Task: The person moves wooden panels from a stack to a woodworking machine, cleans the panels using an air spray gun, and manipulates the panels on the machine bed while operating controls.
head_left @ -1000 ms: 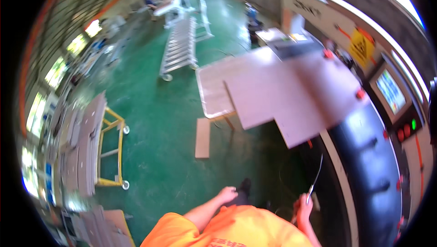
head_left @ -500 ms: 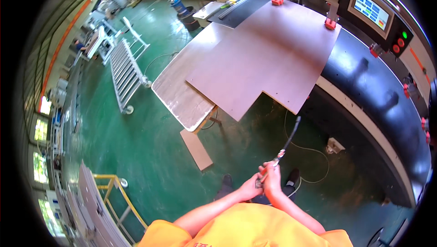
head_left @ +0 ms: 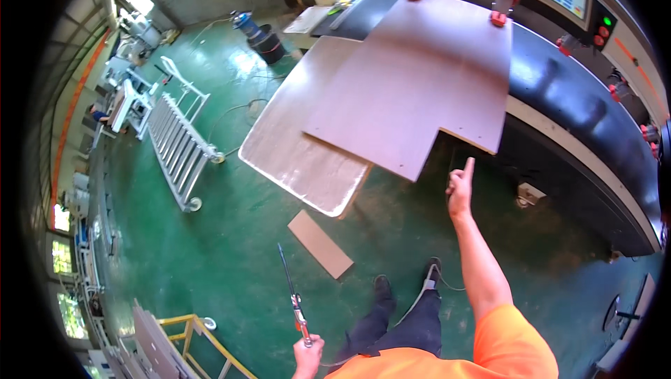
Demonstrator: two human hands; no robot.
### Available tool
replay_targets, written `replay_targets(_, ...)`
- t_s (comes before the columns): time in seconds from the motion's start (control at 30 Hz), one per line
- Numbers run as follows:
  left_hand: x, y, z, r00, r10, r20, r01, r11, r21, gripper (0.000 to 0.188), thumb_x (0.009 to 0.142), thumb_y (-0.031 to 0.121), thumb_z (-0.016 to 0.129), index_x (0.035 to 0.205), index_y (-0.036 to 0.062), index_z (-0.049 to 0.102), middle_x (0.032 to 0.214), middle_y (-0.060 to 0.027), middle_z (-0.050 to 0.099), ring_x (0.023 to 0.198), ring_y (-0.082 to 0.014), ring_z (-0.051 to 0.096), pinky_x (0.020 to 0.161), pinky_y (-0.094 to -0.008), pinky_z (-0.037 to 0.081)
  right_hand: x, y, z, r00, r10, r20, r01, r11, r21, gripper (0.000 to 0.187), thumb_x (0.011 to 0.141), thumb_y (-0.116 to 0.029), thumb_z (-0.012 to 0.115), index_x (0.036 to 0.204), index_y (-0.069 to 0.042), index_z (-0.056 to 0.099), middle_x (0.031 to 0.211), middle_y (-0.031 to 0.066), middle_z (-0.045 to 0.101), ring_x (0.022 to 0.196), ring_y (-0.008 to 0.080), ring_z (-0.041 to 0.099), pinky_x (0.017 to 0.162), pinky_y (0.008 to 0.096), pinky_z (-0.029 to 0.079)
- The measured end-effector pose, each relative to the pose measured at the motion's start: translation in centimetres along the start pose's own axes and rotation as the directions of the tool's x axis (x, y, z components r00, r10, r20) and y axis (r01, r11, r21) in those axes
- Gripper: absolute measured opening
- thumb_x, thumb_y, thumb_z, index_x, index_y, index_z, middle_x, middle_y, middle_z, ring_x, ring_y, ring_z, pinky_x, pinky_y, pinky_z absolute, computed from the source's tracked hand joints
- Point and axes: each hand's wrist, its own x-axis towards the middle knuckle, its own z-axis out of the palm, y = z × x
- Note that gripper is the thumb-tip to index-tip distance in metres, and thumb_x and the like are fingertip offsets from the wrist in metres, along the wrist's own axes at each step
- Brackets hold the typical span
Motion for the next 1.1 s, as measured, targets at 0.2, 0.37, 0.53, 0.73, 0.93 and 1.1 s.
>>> replay_targets(0.2, 0.6, -1.3, -3.2, 0.961, 0.255, 0.107, -0.276, 0.909, 0.313, 0.02, 0.081, 0.019, 0.068, 0.092, 0.0025, 0.067, 0.078, -0.0011, 0.064, 0.072, -0.0075, 0.057, 0.068, -0.0263, 0.047, -0.1, 0.0, -2.6, 0.984, -0.07, -0.164, 0.058, 0.995, -0.076, 0.066, 0.084, -0.017, 0.048, 0.145, -0.011, 0.025, 0.11, 0.0031, 0.054, 0.069, 0.0104, 0.041, 0.064, 0.0263, 0.039)
replay_targets(0.37, 0.9, -0.4, -4.4, 0.966, 0.2, 0.162, -0.242, 0.917, 0.316, 0.022, 0.08, 0.02, 0.068, 0.093, 0.0028, 0.066, 0.077, -0.0009, 0.064, 0.07, -0.0076, 0.056, 0.066, -0.0252, 0.045, 1.6, 7.4, -9.1, 0.988, -0.12, -0.098, 0.107, 0.986, -0.13, 0.07, 0.085, -0.017, 0.044, 0.148, -0.011, 0.014, 0.09, -0.0005, 0.05, 0.055, 0.0057, 0.034, 0.05, 0.0178, 0.028)
replay_targets(0.53, 1.4, -5.3, -3.7, 0.981, 0.146, 0.13, -0.176, 0.948, 0.265, 0.018, 0.079, 0.016, 0.067, 0.089, 0.0005, 0.067, 0.073, -0.0016, 0.064, 0.068, -0.0089, 0.058, 0.064, -0.0263, 0.047, -2.5, -1.4, 2.2, 0.998, 0.027, -0.056, -0.033, 0.992, -0.119, 0.07, 0.075, -0.01, 0.052, 0.141, -0.005, 0.029, 0.088, 0.0003, 0.055, 0.059, 0.0091, 0.042, 0.053, 0.0226, 0.037)
replay_targets(0.73, 1.2, -2.7, 0.3, 0.978, 0.104, 0.179, -0.156, 0.94, 0.305, 0.015, 0.078, 0.012, 0.064, 0.087, 0.0007, 0.065, 0.072, -0.0018, 0.062, 0.061, -0.0115, 0.052, 0.054, -0.0275, 0.043, 6.2, -4.8, -4.0, 0.961, -0.175, -0.213, 0.0, 0.773, -0.634, 0.079, 0.071, -0.019, 0.054, 0.142, 0.0, 0.024, 0.09, 0.0166, 0.064, 0.082, 0.029, 0.062, 0.079, 0.0379, 0.047)
replay_targets(0.93, -0.5, -3.6, -1.5, 0.997, 0.01, 0.076, -0.018, 0.993, 0.115, 0.01, 0.076, 0.008, 0.065, 0.082, -0.0003, 0.063, 0.06, 0.0014, 0.053, 0.05, -0.0053, 0.048, 0.046, -0.0216, 0.036, 9.0, -2.3, -2.9, 0.985, -0.114, -0.128, -0.064, 0.446, -0.893, 0.076, 0.07, -0.023, 0.056, 0.138, 0.0, 0.033, 0.117, 0.0298, 0.055, 0.111, 0.0381, 0.054, 0.095, 0.0407, 0.042)
replay_targets(1.1, 1.5, -3.2, -2.2, 0.968, 0.179, 0.174, -0.211, 0.959, 0.189, 0.018, 0.077, 0.018, 0.067, 0.086, 0.0027, 0.067, 0.072, -0.0015, 0.063, 0.065, -0.0083, 0.056, 0.062, -0.0258, 0.045, 16.8, 3.5, -6.5, 0.919, 0.268, 0.29, -0.162, 0.925, -0.343, 0.033, 0.084, -0.012, 0.051, 0.115, -0.003, 0.056, 0.073, 0.0049, 0.055, 0.06, 0.0152, 0.049, 0.056, 0.0331, 0.044)
